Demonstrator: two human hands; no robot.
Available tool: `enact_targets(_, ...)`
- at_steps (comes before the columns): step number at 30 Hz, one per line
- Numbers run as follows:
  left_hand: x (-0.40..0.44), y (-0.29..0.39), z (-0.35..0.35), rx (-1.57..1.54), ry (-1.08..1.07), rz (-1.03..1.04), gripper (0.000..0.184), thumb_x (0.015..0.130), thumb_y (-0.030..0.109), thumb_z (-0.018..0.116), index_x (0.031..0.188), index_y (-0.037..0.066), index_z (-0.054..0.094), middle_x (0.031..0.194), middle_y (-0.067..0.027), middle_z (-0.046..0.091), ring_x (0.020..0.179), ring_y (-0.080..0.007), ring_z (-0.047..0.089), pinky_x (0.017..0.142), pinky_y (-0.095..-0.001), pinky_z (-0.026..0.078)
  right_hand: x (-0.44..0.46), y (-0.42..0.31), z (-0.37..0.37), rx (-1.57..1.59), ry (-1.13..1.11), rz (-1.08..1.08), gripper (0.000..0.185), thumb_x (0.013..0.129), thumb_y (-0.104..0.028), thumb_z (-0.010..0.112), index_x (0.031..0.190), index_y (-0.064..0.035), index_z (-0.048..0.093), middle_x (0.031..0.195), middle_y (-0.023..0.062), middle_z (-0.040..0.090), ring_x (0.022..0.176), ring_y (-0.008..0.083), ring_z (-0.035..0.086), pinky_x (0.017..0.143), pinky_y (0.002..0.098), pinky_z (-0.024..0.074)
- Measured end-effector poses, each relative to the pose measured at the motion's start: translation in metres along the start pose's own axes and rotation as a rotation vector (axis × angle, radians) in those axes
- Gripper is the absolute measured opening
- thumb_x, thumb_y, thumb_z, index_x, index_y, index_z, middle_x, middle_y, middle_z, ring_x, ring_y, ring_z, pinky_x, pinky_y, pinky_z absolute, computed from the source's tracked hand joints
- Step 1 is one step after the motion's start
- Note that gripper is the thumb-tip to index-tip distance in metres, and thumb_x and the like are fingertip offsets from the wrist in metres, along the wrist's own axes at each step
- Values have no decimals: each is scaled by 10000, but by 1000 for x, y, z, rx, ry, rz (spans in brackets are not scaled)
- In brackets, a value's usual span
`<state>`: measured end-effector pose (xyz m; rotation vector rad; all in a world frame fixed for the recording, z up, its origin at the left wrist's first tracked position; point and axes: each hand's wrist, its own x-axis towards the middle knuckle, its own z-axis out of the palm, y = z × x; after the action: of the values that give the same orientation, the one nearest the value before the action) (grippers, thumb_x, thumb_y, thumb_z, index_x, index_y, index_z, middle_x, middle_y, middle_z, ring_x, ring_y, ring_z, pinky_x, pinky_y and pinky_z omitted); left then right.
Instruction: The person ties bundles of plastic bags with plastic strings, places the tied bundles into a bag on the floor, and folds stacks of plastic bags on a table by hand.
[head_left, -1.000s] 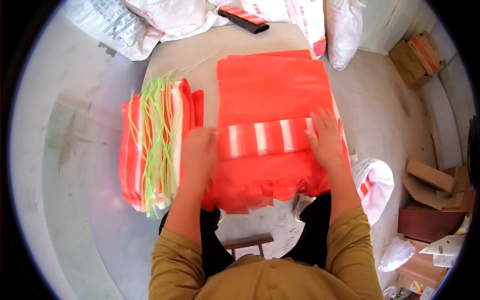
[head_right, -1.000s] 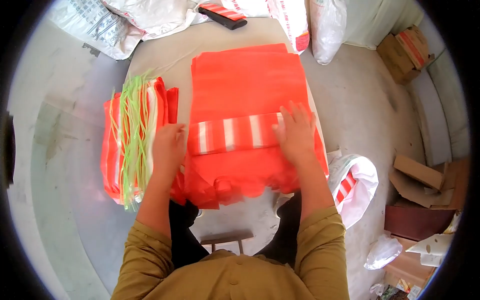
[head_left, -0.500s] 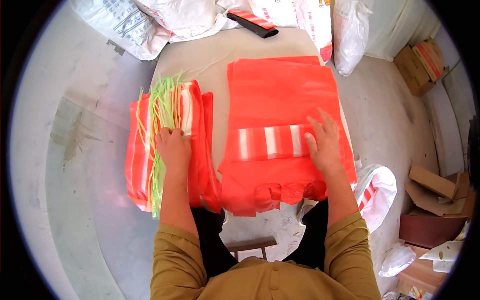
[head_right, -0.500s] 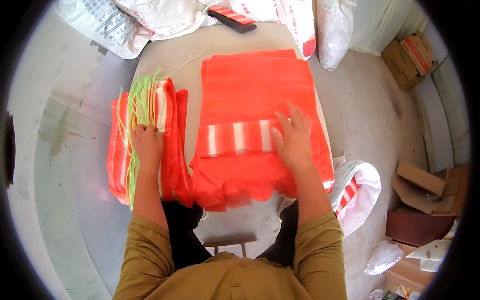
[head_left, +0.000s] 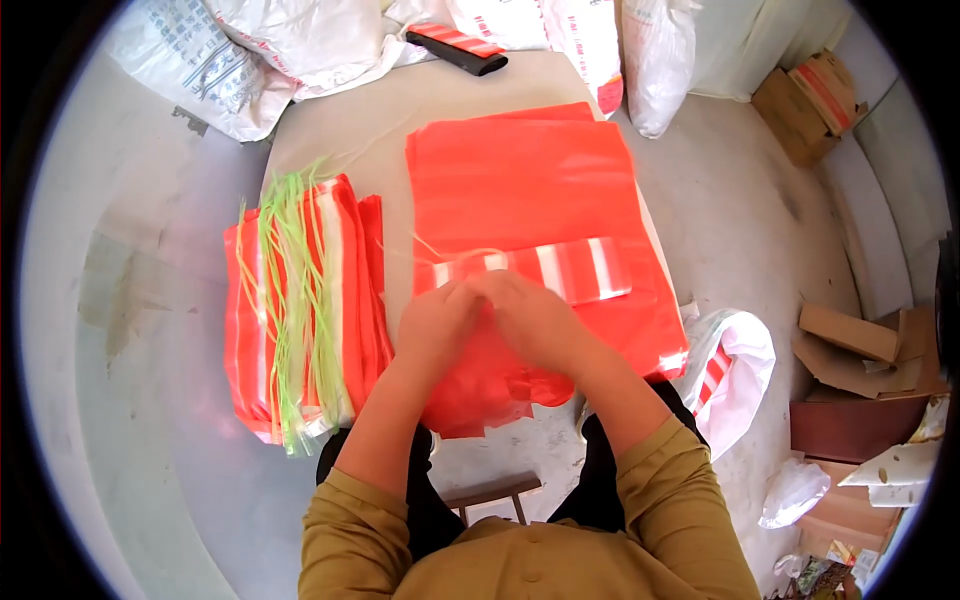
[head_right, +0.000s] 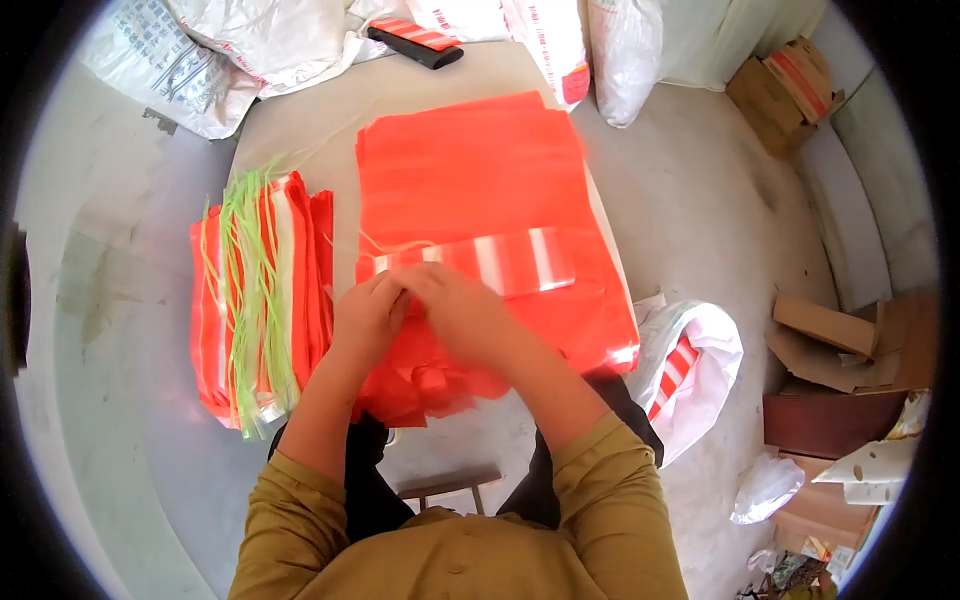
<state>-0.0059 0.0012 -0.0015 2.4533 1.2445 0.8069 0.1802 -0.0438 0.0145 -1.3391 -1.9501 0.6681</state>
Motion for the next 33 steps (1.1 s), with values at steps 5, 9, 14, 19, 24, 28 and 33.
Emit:
enact_targets(5, 11, 13, 2, 7, -152, -64, 245, 890, 125, 715, 1130, 116, 662, 1143, -99, 671, 902, -345, 685, 747, -456, 552, -2, 48, -31, -243, 169, 32, 355, 931, -22, 647, 1281, -75, 660, 1104, 117, 678, 1079, 320, 645, 897, 422, 543)
enact_targets(9, 19, 32, 3, 74, -208, 70, 406, 846, 159, 760, 1239, 144, 659, 1298, -105, 612, 912, -316, 693, 764, -424, 568, -8, 75, -43, -268, 167, 26, 264, 953, -68, 603, 1204, -56, 683, 1159, 124, 675, 1114, 330, 625, 942, 426, 530)
enact_targets(14, 25, 35, 19, 148, -219, 77, 575, 751, 124, 781, 1306, 143, 633, 1302, -136, 601, 915, -318, 690, 754, -417, 574, -7, 82, -41, -484, 217, -60, 204, 930, -59, 654, 1124, -32, 709, 1179, 129, 685, 1105, 325, 625, 1029, 432, 488)
enact_targets(19, 26, 41, 33, 238, -204, 77, 595, 685, 63, 758, 1264, 131, 641, 1260, -129, 627, 942, -310, 685, 725, -423, 568, -7, 83, -49, -481, 69, 56, 183, 961, -163, 625, 1057, -48, 732, 1087, 116, 711, 1074, 311, 628, 983, 442, 486)
enact_targets(24, 26, 39, 38, 320, -191, 161, 562, 675, 35, 744, 1222, 125, 650, 1157, -85, 667, 932, -290, 675, 690, -416, 552, -7, 86, -56, -357, -54, 156, 218, 972, -219, 611, 889, -42, 708, 923, 119, 708, 929, 320, 654, 852, 434, 521)
enact_targets(28, 26, 37, 20, 248, -116, 260, 466, 678, 34, 738, 1136, 109, 695, 1029, -55, 698, 899, -281, 671, 686, -415, 547, -14, 82, -74, -96, -115, 219, 201, 984, -201, 637, 949, -22, 720, 929, 101, 719, 882, 279, 655, 807, 375, 527)
enact_targets(33, 28, 42, -19, 74, -297, 190, 298, 756, 63, 740, 1054, 86, 739, 951, -54, 723, 872, -298, 679, 716, -398, 549, -16, 78, -96, 383, -301, 342, 201, 997, -208, 646, 1036, -30, 732, 950, 74, 736, 910, 186, 671, 816, 330, 519)
